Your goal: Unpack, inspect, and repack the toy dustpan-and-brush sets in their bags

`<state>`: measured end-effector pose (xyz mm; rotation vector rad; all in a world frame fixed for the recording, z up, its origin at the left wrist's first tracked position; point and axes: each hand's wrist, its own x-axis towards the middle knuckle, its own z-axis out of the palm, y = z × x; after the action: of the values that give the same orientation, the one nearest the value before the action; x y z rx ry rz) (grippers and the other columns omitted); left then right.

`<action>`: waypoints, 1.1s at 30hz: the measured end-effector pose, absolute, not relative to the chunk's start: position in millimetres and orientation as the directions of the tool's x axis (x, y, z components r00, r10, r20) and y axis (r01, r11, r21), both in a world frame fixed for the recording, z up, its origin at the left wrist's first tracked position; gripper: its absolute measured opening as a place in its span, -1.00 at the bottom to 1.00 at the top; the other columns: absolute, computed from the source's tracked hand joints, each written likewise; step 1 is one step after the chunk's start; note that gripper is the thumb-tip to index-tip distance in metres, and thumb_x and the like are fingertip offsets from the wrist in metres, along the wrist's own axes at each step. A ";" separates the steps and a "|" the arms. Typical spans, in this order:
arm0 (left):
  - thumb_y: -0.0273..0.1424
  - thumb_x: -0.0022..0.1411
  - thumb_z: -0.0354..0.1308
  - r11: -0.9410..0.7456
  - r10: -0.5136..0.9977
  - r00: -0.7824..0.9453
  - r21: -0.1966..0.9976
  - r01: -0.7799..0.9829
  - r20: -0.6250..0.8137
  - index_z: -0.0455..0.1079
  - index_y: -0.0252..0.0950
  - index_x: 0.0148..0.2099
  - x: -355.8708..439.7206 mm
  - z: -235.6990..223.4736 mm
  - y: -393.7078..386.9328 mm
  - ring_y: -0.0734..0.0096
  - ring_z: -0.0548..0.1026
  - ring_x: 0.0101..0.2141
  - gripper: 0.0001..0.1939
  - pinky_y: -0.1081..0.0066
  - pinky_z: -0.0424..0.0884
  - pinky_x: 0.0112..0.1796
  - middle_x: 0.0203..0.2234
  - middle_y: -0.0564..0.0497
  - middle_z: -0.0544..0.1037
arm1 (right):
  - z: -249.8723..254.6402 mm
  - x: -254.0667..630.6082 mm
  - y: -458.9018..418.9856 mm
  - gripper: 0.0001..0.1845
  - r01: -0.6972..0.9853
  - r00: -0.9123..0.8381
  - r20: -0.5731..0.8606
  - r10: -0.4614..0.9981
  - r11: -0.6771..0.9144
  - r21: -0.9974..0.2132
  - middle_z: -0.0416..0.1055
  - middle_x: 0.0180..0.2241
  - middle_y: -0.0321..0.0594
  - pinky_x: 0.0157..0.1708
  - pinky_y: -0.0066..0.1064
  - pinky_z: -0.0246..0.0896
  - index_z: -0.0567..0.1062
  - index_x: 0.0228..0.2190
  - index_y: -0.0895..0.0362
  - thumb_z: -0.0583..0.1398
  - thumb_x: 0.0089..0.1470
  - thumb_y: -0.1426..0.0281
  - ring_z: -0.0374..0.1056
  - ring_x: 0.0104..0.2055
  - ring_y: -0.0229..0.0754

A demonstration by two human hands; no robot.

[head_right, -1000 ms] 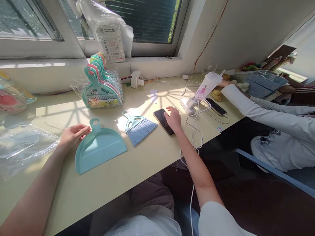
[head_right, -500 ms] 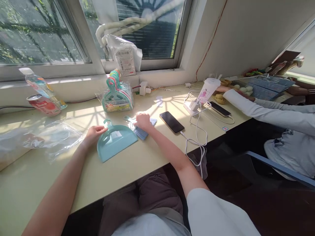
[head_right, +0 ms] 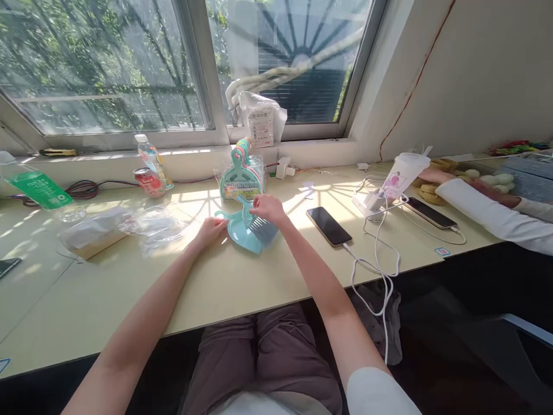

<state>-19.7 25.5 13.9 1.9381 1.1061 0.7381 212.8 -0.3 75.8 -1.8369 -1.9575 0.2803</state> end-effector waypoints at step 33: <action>-0.62 0.18 0.01 -0.702 0.663 0.488 0.245 0.668 0.568 0.38 -0.26 0.08 -12.7 -2.1 33.6 0.10 0.43 0.07 -0.57 0.13 0.46 -0.05 -0.01 -0.21 0.47 | 40.1 180.2 2.1 -0.86 0.922 -0.140 0.151 0.979 0.184 -0.340 0.60 -0.24 -0.26 -0.30 -0.46 0.18 0.62 -0.34 0.04 0.32 0.00 0.29 0.44 -0.08 -0.11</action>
<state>-12.7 33.6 -2.1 2.7173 1.2149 1.0310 180.2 2.1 40.1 -1.7994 -2.1315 0.2352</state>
